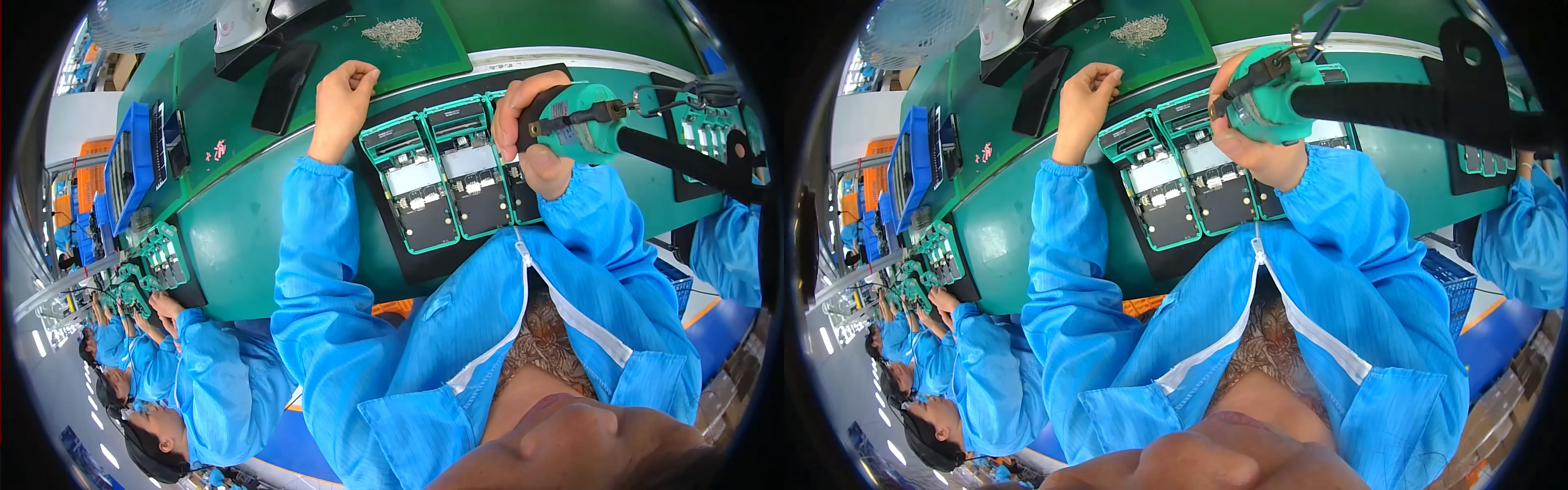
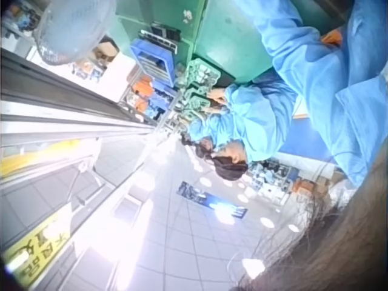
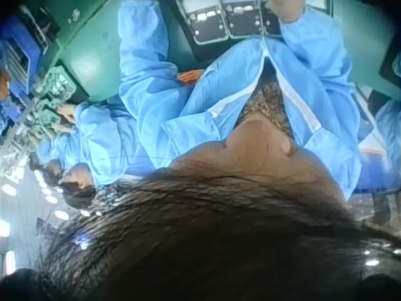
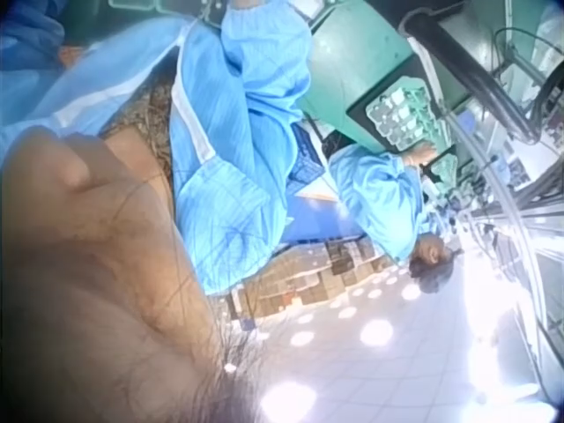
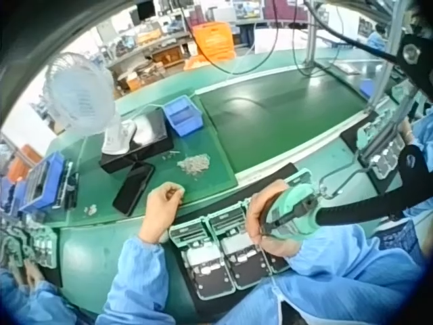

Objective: The person assembles electronic components by driving screws into housings and plastic components using a hanging electric screwdriver.

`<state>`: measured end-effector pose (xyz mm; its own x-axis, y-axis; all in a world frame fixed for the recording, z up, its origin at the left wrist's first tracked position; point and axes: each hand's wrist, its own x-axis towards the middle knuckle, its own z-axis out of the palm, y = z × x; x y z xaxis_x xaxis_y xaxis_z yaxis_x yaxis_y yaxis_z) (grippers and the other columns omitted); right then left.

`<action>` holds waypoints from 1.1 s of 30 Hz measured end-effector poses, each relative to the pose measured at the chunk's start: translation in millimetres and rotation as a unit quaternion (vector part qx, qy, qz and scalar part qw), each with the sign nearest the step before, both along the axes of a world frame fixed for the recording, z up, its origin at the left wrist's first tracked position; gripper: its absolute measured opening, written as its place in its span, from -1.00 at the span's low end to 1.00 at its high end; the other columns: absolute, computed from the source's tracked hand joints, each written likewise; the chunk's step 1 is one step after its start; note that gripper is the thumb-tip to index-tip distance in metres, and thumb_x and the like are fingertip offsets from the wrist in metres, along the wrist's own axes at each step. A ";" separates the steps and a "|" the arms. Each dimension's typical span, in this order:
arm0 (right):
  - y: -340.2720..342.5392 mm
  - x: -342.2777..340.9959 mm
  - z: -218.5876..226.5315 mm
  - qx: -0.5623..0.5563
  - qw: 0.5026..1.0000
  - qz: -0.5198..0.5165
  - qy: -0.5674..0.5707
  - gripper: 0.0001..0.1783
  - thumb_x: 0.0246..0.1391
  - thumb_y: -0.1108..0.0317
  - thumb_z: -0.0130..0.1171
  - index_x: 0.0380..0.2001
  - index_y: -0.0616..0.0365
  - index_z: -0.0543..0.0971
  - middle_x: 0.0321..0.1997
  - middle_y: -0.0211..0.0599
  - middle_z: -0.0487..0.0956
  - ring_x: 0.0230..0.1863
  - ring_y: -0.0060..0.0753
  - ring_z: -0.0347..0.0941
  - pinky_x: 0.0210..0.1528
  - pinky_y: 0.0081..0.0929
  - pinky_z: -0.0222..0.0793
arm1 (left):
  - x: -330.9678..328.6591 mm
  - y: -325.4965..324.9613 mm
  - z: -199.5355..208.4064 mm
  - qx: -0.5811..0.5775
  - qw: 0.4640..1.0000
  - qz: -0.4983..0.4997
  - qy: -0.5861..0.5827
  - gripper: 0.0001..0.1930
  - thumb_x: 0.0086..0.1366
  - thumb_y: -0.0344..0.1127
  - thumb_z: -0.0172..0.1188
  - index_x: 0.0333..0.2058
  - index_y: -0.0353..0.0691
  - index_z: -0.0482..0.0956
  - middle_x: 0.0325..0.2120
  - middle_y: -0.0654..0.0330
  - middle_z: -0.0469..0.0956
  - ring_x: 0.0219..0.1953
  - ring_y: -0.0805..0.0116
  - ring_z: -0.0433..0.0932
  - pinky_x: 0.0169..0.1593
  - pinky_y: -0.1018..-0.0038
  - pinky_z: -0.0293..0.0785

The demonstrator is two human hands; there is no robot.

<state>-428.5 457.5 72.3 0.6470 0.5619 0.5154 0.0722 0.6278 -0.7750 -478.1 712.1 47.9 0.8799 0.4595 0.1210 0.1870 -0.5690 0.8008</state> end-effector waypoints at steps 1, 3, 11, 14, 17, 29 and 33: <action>0.3 -1.3 -0.3 0.001 1.000 0.002 0.011 -0.64 -0.22 0.47 0.23 -0.27 0.18 0.38 -0.42 -0.39 0.40 -0.44 -0.63 0.33 -0.39 -0.65 0.29 | -0.2 0.8 -1.1 -0.005 1.000 0.002 0.002 -0.83 0.15 -0.37 0.16 -0.36 -0.38 0.56 -0.57 0.15 0.56 -0.53 0.48 0.51 -0.42 0.54 0.42; 1.1 -1.2 -1.6 0.005 1.000 0.004 0.025 -0.64 -0.22 0.47 0.24 -0.28 0.18 0.38 -0.42 -0.39 0.40 -0.44 -0.63 0.33 -0.39 -0.64 0.29 | 3.3 2.7 -2.9 0.013 1.000 -0.002 -0.005 -0.84 0.14 -0.38 0.16 -0.36 -0.36 0.56 -0.56 0.15 0.56 -0.53 0.46 0.50 -0.41 0.53 0.42; 0.5 0.8 -4.4 -0.035 0.999 -0.017 0.007 -0.65 -0.27 0.52 0.20 -0.30 0.19 0.39 -0.47 -0.40 0.40 -0.47 -0.64 0.33 -0.43 -0.65 0.29 | 29.8 16.5 -5.4 0.226 0.972 0.003 -0.061 -0.86 0.12 -0.34 0.17 -0.32 -0.19 0.52 -0.43 0.18 0.49 -0.40 0.19 0.50 -0.33 0.34 0.41; 2.1 0.0 -6.6 -0.002 0.999 0.008 0.039 -0.62 -0.31 0.49 0.22 -0.31 0.20 0.38 -0.47 -0.38 0.40 -0.50 -0.63 0.34 -0.47 -0.65 0.30 | 37.8 17.8 -6.3 0.266 0.964 0.005 -0.016 -0.84 0.14 -0.25 0.16 -0.31 -0.11 0.49 -0.38 0.21 0.45 -0.35 0.18 0.49 -0.29 0.32 0.39; 1.6 -2.3 -4.3 0.018 0.997 0.028 0.076 -0.60 -0.33 0.50 0.21 -0.29 0.20 0.38 -0.46 -0.36 0.40 -0.50 -0.60 0.34 -0.47 -0.63 0.33 | 44.6 18.5 -5.4 0.292 0.956 -0.001 -0.012 -0.88 0.17 -0.26 0.13 -0.33 -0.10 0.48 -0.36 0.20 0.44 -0.32 0.14 0.48 -0.28 0.29 0.39; 8.1 -8.4 0.5 -0.001 0.999 -0.035 0.040 -0.63 -0.25 0.47 0.14 -0.26 0.20 0.34 -0.62 -0.38 0.34 -0.65 -0.60 0.27 -0.61 -0.65 0.23 | 23.0 9.1 11.3 0.158 0.978 0.030 -0.135 -0.93 0.23 -0.43 0.01 -0.36 -0.30 0.35 -0.47 -0.04 0.49 -0.42 0.00 0.49 -0.33 0.25 0.41; 5.8 -9.0 7.8 0.019 0.999 -0.033 0.009 -0.64 -0.18 0.40 0.15 -0.26 0.20 0.34 -0.61 -0.36 0.35 -0.65 -0.60 0.28 -0.62 -0.65 0.24 | -20.4 -17.7 38.7 0.057 0.981 0.016 -0.183 -0.86 0.25 -0.46 0.02 -0.23 -0.40 0.38 -0.49 0.20 0.49 -0.45 0.50 0.49 -0.38 0.59 0.40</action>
